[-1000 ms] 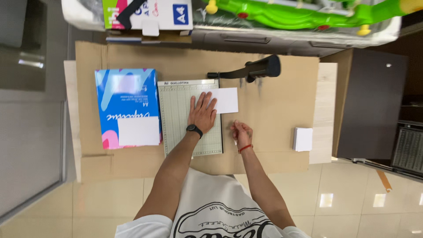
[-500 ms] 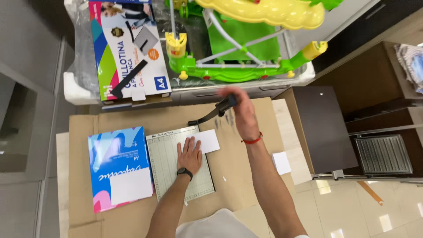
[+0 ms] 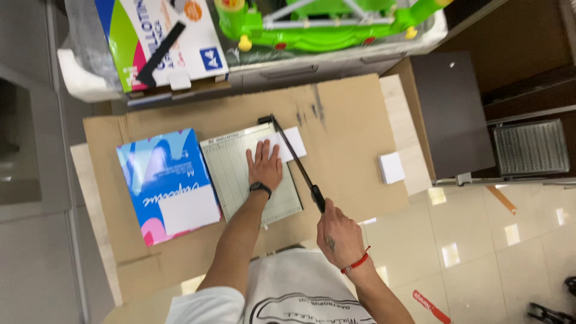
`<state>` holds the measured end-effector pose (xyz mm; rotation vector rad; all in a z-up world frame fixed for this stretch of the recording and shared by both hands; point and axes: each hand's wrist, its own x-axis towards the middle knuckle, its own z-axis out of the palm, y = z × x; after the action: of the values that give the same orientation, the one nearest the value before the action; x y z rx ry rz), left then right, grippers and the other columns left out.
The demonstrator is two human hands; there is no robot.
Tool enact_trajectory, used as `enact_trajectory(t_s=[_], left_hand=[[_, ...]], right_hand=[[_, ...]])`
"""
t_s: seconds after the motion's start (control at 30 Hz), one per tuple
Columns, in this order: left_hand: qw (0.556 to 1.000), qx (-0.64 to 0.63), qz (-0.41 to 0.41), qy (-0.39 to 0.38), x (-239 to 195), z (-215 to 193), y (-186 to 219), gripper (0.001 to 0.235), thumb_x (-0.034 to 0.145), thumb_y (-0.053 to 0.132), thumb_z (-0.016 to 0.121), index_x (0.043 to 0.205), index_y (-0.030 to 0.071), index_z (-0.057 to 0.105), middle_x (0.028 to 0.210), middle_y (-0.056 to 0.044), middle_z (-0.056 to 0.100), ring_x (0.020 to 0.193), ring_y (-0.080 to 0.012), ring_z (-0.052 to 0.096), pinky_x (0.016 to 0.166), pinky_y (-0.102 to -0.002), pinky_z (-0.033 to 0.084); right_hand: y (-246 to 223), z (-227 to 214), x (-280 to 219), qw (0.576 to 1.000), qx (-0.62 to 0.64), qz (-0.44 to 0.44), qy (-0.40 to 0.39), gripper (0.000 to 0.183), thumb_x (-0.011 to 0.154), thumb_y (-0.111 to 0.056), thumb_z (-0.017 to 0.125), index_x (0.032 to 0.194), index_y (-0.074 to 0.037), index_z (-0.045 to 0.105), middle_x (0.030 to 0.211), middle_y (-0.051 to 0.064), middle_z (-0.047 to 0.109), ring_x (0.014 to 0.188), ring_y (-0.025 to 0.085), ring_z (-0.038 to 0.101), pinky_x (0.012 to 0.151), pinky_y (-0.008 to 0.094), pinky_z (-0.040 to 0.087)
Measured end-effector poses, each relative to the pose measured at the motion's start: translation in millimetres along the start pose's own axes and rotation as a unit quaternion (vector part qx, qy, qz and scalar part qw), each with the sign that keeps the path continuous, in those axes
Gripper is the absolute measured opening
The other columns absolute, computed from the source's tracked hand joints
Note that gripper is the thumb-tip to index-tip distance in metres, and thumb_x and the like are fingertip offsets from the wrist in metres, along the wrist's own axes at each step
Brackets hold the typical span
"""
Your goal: The person uses a paper guillotine to cut white sheets of paper into smaller rectangles. They repeatedly place a sheet on the cutting mat, align it, and pull the lever to make a cut, then stack the cut pieces on the table.
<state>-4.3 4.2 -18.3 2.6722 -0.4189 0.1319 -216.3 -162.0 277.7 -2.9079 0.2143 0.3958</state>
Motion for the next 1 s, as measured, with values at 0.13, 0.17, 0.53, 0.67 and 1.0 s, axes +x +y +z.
enact_trajectory(t_s=[0.13,0.17,0.53,0.67,1.0], left_hand=[[0.999,0.029,-0.014,0.018,-3.5,19.8,-2.0,0.061,0.126,0.05,0.06,0.182,0.03,0.075,0.199,-0.01,0.056,0.19,-0.0382,0.044,0.155,-0.078,0.019],[0.999,0.029,-0.006,0.036,-4.4,23.6,-3.3,0.06,0.127,0.05,0.06,0.181,0.03,0.075,0.199,-0.011,0.055,0.189,-0.0387,0.045,0.155,-0.078,0.019],[1.0,0.025,-0.013,-0.003,-6.1,25.6,-2.8,0.059,0.132,0.049,0.057,0.187,0.03,0.068,0.202,-0.011,0.051,0.192,-0.0377,0.04,0.157,-0.077,0.015],[1.0,0.013,-0.008,0.015,-6.3,30.3,-5.3,0.057,0.132,0.047,0.056,0.184,0.029,0.072,0.202,-0.012,0.052,0.192,-0.0392,0.04,0.156,-0.078,0.013],[0.999,0.019,-0.012,0.036,0.6,12.9,-0.4,0.059,0.123,0.048,0.064,0.178,0.031,0.078,0.197,-0.01,0.061,0.187,-0.0395,0.051,0.154,-0.077,0.024]], right_hand=[[13.8,46.7,0.6,0.992,-0.062,0.095,-0.06,0.066,0.133,-0.069,0.041,0.148,-0.016,0.077,0.103,0.018,0.091,0.102,0.053,0.095,0.088,0.068,0.077],[14.2,50.9,-1.5,0.988,-0.075,0.115,-0.069,0.066,0.134,-0.071,0.039,0.147,-0.019,0.077,0.102,0.017,0.091,0.102,0.051,0.096,0.088,0.065,0.077],[40.6,182.5,-18.7,0.979,-0.029,0.165,-0.114,0.066,0.136,-0.071,0.038,0.13,-0.014,0.071,0.094,0.028,0.088,0.099,0.055,0.095,0.089,0.066,0.077],[60.6,239.2,-13.2,0.972,0.067,0.172,-0.147,0.063,0.138,-0.067,0.034,0.145,-0.012,0.065,0.105,0.032,0.09,0.113,0.055,0.095,0.1,0.069,0.076],[85.3,63.5,19.5,0.695,0.689,0.095,-0.184,0.115,0.121,-0.092,0.03,0.12,0.008,0.087,0.055,0.023,0.072,0.04,0.037,0.078,0.04,0.041,0.059]])
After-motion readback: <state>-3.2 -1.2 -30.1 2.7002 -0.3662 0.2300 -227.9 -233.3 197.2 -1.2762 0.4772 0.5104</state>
